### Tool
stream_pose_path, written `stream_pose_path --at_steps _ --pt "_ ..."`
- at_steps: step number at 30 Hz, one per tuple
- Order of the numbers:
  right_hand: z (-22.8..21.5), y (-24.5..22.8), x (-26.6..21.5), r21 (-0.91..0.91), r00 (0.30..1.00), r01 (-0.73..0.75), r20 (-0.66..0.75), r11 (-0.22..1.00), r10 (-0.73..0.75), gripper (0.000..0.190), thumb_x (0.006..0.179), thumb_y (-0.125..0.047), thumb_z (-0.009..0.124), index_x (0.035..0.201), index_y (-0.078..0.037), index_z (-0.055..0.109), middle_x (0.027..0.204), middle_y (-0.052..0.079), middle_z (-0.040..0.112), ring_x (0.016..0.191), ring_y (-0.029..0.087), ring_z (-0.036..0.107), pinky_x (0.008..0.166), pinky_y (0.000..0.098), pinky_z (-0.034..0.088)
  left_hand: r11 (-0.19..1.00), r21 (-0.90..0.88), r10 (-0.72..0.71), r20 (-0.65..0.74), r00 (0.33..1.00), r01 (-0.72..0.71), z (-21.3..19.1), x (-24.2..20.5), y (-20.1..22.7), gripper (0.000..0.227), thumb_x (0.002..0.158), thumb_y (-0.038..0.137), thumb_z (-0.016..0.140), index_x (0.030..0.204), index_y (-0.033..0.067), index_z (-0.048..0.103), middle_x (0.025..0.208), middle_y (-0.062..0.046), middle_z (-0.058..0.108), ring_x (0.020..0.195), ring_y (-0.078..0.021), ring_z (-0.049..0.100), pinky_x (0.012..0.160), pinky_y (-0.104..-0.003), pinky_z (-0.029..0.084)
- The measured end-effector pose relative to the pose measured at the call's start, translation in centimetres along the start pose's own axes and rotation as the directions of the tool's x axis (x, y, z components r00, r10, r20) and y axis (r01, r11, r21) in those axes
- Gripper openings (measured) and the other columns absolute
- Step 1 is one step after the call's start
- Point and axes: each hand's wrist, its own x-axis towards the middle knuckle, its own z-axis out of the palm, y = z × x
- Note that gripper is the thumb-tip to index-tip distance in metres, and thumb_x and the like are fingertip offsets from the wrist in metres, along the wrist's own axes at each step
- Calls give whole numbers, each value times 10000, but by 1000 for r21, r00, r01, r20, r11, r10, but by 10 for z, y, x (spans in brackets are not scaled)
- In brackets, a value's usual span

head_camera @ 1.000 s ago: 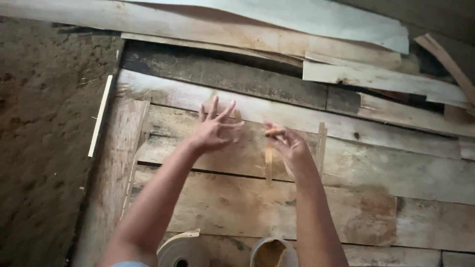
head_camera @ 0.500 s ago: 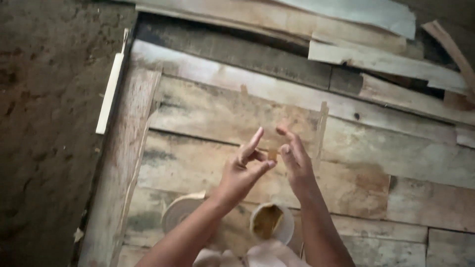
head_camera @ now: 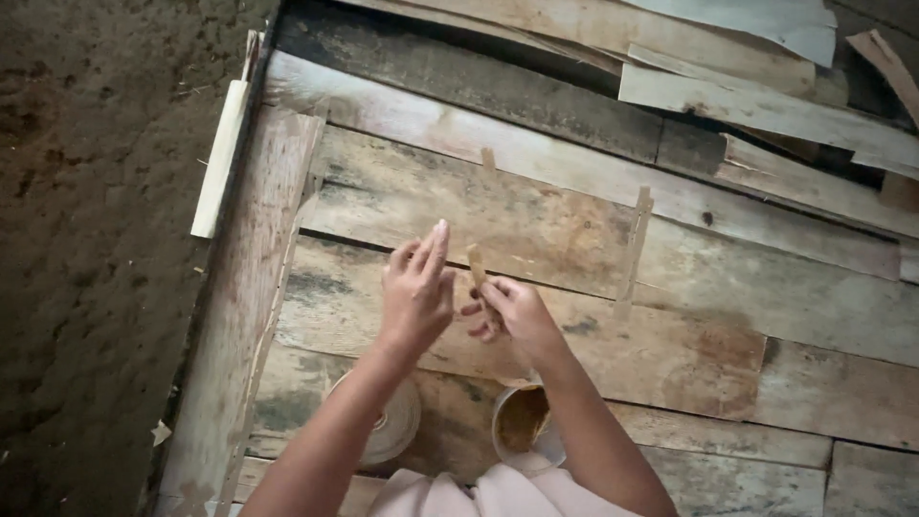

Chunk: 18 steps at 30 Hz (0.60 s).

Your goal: Applying glue to strips of veneer tape and sticking them onto wooden planks to seal or finish them.

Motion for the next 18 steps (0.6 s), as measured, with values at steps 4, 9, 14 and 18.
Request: stream_pose_path --at_steps 4,9,14,18 --pt "-16 47 37 28 988 -146 -52 989 147 246 1056 -237 542 1006 -19 644 786 168 744 532 228 718 407 313 598 993 32 106 185 977 -114 0 -8 -11 632 920 208 612 1538 246 491 1622 -25 427 1497 -456 284 1109 -638 315" --pt "-22 66 51 32 975 -190 -112 981 193 251 1012 -260 609 1058 -14 637 805 217 756 534 287 734 420 376 614 953 -31 269 548 792 -302 2 -9 -15 750 883 348 640 1584 314 377 1668 61 320 1563 -409 89 1188 -679 97" --pt "-20 67 54 -22 966 -218 -150 976 212 239 988 -248 613 954 -14 650 801 243 748 556 281 740 443 369 616 922 -47 349 530 773 -385 16 -8 -22 687 916 374 444 1592 298 352 1643 76 358 1576 -372 92 1194 -667 71" --pt "-21 74 58 -45 971 -203 -139 978 195 269 978 -277 623 915 -16 645 766 246 743 539 274 736 433 375 607 920 -25 348 509 787 -391 26 -11 -31 748 845 351 421 1590 350 355 1636 110 362 1574 -379 80 1177 -670 68"
